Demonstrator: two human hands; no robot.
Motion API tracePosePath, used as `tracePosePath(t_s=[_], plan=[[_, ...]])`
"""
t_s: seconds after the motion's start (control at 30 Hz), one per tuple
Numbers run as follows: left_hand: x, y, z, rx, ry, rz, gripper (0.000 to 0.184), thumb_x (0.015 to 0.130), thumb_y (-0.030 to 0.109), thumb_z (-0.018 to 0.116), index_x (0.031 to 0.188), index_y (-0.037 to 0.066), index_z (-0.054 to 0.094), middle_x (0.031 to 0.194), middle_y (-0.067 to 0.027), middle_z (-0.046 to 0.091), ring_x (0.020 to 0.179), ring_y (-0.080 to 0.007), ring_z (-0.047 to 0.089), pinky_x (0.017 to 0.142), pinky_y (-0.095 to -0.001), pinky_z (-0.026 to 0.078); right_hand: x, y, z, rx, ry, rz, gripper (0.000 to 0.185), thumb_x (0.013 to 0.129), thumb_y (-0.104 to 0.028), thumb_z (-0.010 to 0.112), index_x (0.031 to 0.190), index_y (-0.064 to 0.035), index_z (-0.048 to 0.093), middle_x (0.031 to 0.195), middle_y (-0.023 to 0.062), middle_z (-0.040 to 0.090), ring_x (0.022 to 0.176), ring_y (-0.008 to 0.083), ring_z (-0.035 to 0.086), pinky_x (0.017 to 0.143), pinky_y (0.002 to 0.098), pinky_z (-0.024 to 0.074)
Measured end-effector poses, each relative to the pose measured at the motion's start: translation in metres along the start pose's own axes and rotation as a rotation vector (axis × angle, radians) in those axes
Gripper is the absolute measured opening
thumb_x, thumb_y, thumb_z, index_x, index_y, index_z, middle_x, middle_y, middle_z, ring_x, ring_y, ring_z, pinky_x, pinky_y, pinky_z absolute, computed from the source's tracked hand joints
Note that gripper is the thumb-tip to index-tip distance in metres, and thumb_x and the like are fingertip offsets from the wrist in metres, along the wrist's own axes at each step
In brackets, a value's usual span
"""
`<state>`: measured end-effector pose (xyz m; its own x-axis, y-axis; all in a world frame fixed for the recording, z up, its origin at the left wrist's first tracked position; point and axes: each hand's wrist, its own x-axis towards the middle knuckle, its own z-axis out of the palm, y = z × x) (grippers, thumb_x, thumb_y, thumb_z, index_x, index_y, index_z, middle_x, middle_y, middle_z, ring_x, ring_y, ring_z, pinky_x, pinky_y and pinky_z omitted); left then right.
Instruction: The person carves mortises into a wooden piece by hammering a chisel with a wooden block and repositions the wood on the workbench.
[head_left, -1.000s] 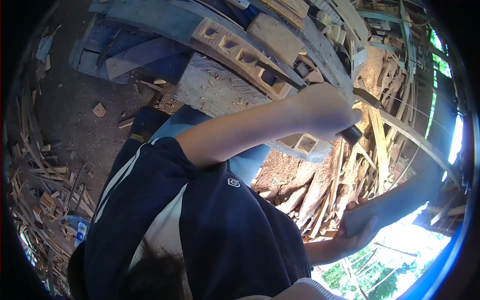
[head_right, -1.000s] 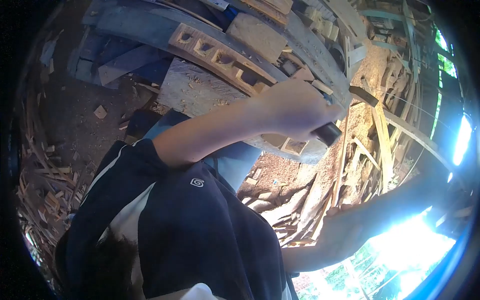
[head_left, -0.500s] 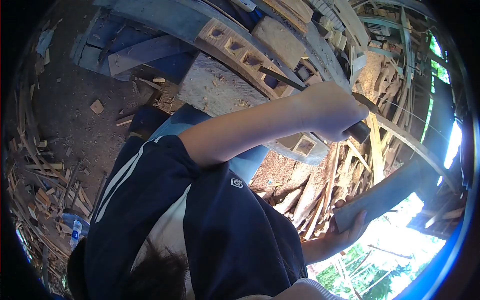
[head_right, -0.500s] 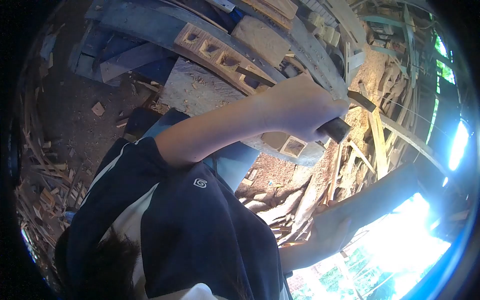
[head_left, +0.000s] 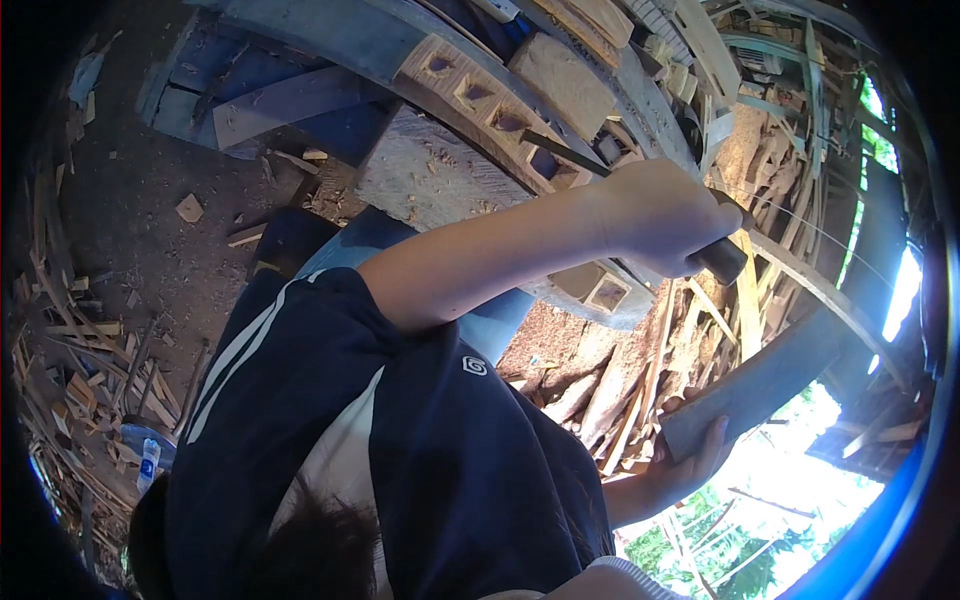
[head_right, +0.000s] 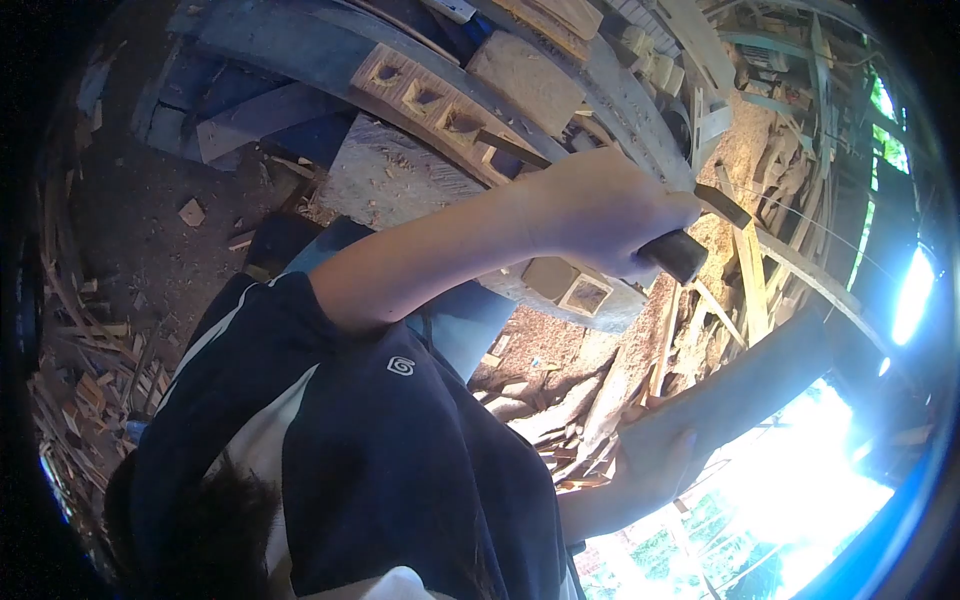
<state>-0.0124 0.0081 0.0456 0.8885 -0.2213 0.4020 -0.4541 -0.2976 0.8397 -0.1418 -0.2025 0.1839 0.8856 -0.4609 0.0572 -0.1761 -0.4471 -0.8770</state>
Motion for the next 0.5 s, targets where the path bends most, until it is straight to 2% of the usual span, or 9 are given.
tracePosePath(t_s=[0.07,0.13,0.2,0.27,0.3,0.33,0.37,0.47,0.5], plan=[[0.0,-0.003,0.005,0.018,0.06,0.037,0.029,0.075,0.029,0.072,0.094,0.01,0.059,0.064,-0.008,0.064,0.061,-0.0294,0.067,0.059,-0.0417,0.052,0.004,-0.003,-0.003,-0.046,-0.03,-0.016,0.051,0.094,-0.034,0.055,0.121,0.009,0.047,0.089,0.0215,0.063,0.062,0.022,0.065,0.033,0.0199,0.0406],[0.0,-0.004,0.008,0.037,0.052,0.029,0.028,0.076,0.029,0.071,0.094,0.011,0.059,0.064,-0.0075,0.064,0.061,-0.0292,0.067,0.058,-0.0416,0.052,0.002,-0.016,0.002,-0.011,-0.103,-0.22,0.054,0.094,-0.034,0.055,0.124,0.0099,0.045,0.089,0.0221,0.062,0.069,0.024,0.065,0.042,0.0212,0.0467],[0.001,-0.007,0.012,0.021,0.07,0.037,0.028,0.076,0.029,0.071,0.094,0.012,0.059,0.064,-0.0072,0.064,0.061,-0.0291,0.067,0.058,-0.0416,0.052,0.016,-0.029,-0.001,-0.133,-0.068,-0.524,0.058,0.097,-0.038,0.044,0.126,0.0132,0.045,0.098,0.0252,0.061,0.084,0.0281,0.065,0.064,0.0301,0.0538],[0.002,-0.009,0.014,0.004,0.09,0.046,0.028,0.076,0.029,0.071,0.094,0.012,0.059,0.064,-0.0069,0.064,0.061,-0.0289,0.067,0.058,-0.0417,0.052,0.011,-0.038,0.02,0.058,0.325,-0.399,0.061,0.096,-0.046,0.045,0.131,0.0046,0.047,0.101,0.0145,0.057,0.101,0.0224,0.056,0.077,0.0384,0.0504],[0.002,-0.01,0.013,0.007,0.101,0.038,0.027,0.076,0.029,0.071,0.094,0.012,0.059,0.065,-0.0069,0.064,0.061,-0.0288,0.067,0.057,-0.0417,0.052,0.014,-0.035,0.027,0.103,0.348,-0.487,0.066,0.097,-0.048,0.042,0.132,0.007,0.045,0.104,0.0148,0.058,0.102,0.0232,0.057,0.08,0.0389,0.0514],[0.002,-0.01,0.013,0.01,0.111,0.029,0.027,0.076,0.029,0.072,0.094,0.013,0.059,0.065,-0.0068,0.064,0.061,-0.0286,0.067,0.057,-0.0418,0.052,0.008,-0.025,0.042,0.277,0.356,-0.455,0.062,0.093,-0.041,0.054,0.132,0.006,0.045,0.106,0.0169,0.058,0.104,0.0218,0.057,0.085,0.0385,0.0514],[0.002,-0.011,0.013,0.008,0.113,0.031,0.027,0.076,0.029,0.072,0.094,0.013,0.059,0.065,-0.0068,0.064,0.061,-0.0286,0.067,0.057,-0.0418,0.052,0.004,-0.021,0.042,0.276,0.357,-0.459,0.062,0.093,-0.041,0.054,0.132,0.006,0.045,0.106,0.0169,0.058,0.104,0.0218,0.057,0.085,0.0385,0.0514],[0.003,-0.01,0.012,-0.031,0.167,0.023,0.026,0.076,0.028,0.072,0.093,0.013,0.059,0.065,-0.0073,0.064,0.06,-0.0288,0.067,0.056,-0.0426,0.051,-0.003,0.001,0.034,-0.137,-0.343,-0.076,0.05,0.079,-0.019,0.074,0.123,-0.0018,0.058,0.1,0.0145,0.066,0.074,0.0188,0.064,0.076,0.0329,0.0542],[0.004,-0.012,0.013,-0.007,0.175,0.031,0.026,0.075,0.027,0.072,0.092,0.014,0.059,0.065,-0.0074,0.064,0.06,-0.0289,0.067,0.055,-0.0429,0.051,0.01,-0.006,0.022,-0.221,-0.353,-0.145,0.061,0.087,-0.025,0.063,0.135,0.0043,0.037,0.094,0.0216,0.063,0.07,0.0289,0.067,0.06,0.039,0.0568]])
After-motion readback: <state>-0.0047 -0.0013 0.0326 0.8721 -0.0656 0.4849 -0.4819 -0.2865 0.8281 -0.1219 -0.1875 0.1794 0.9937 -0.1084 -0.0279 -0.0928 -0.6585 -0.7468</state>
